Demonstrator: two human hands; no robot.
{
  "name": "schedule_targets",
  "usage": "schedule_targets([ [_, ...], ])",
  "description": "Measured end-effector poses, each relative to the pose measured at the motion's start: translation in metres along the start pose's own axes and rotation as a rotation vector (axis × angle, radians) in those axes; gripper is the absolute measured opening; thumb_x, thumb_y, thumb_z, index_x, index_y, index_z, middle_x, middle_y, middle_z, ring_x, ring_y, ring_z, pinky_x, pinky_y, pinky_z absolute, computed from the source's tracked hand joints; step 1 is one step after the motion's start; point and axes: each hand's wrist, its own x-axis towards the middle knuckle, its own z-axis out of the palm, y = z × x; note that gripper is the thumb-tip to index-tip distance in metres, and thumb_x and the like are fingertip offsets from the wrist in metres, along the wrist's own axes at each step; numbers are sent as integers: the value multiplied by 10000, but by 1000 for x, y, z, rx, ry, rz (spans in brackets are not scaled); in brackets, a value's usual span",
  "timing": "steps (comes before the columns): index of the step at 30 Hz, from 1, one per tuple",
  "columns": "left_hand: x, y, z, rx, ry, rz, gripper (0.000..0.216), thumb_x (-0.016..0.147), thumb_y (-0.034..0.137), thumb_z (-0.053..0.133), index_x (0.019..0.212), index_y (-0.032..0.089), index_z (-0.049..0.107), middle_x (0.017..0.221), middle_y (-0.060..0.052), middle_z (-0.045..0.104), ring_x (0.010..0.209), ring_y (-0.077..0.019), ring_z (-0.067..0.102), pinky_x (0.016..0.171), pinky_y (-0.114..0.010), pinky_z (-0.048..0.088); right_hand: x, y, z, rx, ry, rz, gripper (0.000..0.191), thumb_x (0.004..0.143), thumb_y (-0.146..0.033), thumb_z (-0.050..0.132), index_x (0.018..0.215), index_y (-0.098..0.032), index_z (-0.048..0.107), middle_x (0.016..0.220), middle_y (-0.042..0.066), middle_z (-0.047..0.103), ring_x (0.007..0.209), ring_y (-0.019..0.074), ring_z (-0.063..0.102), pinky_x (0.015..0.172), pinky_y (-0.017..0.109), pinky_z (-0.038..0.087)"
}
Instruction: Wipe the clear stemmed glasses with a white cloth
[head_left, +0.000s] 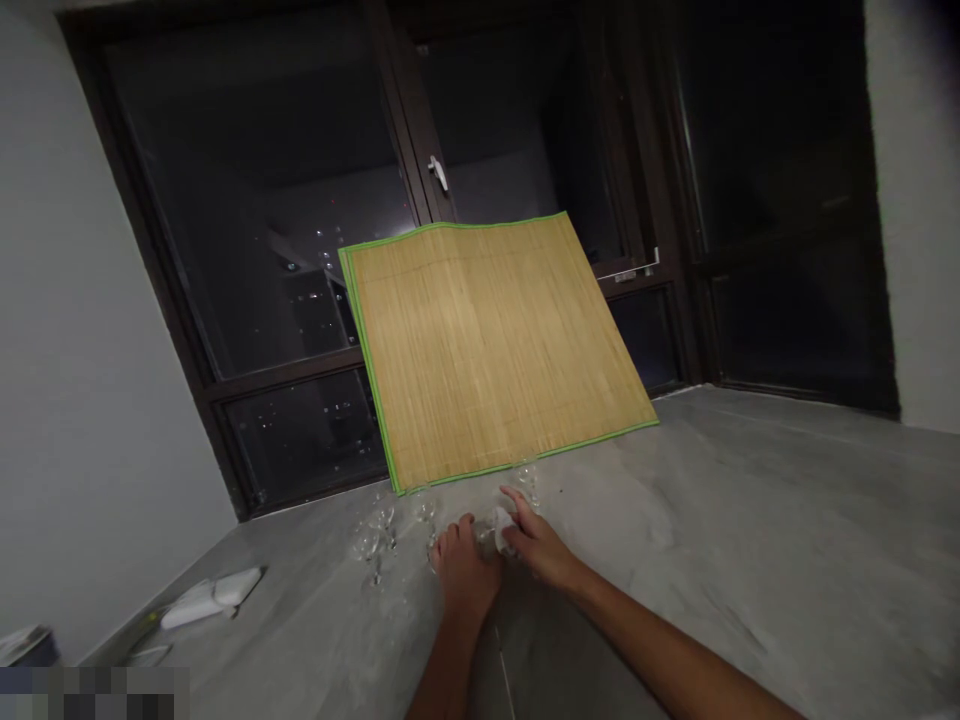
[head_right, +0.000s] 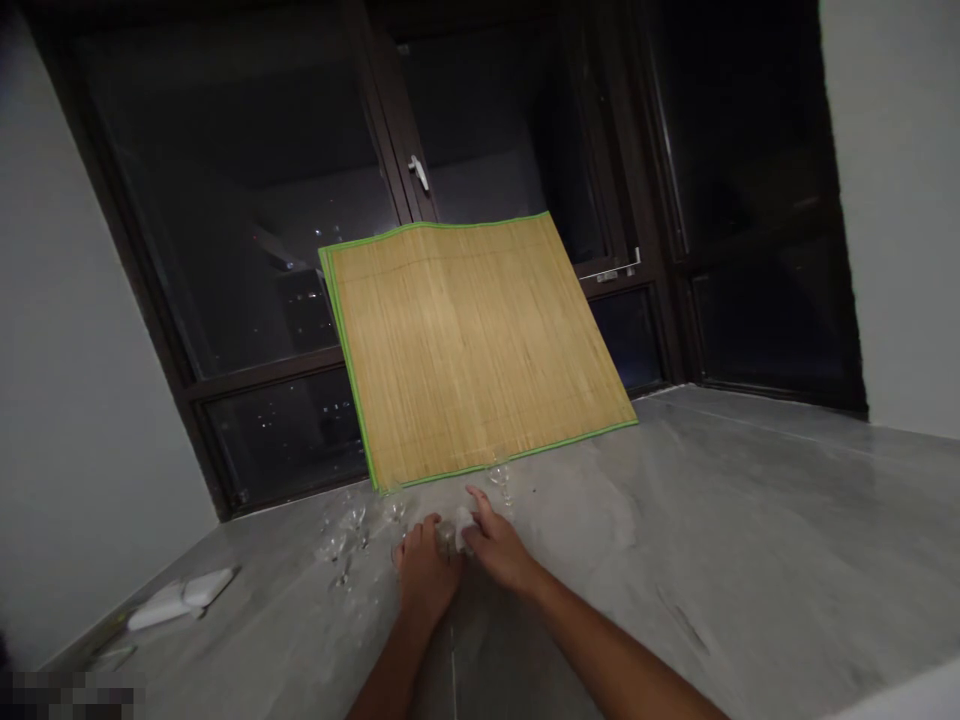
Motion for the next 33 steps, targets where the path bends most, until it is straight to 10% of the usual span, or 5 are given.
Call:
schedule_targets([
  [13,-6,8,-4,-61,-83,157,521,662,332,690,1151,193,577,1103,-89,658,1057,-278,563,968,-403,313,-4,-2,-8,177,-237,239,972,627,-206,555,1537,-188,215,991,27,642,705,155,557,616,258,427],
  [22,-3,12,-3,-165,-120,166,429,720,341,657,1118,197,592,1048,-87,695,1003,-289,611,902,-387,364,-3,-15,-5,239,-70,77,590,835,-573,560,1341,-269,539,1262,56,610,1172,240,557,963,381,440],
  [33,-1,14,-3,-214,-139,89,421,739,358,671,1125,207,599,1034,-86,707,1001,-268,631,872,-341,384,9,5,1,247,20,60,636,759,-523,649,1296,-209,514,936,28,635,770,184,578,712,319,474],
])
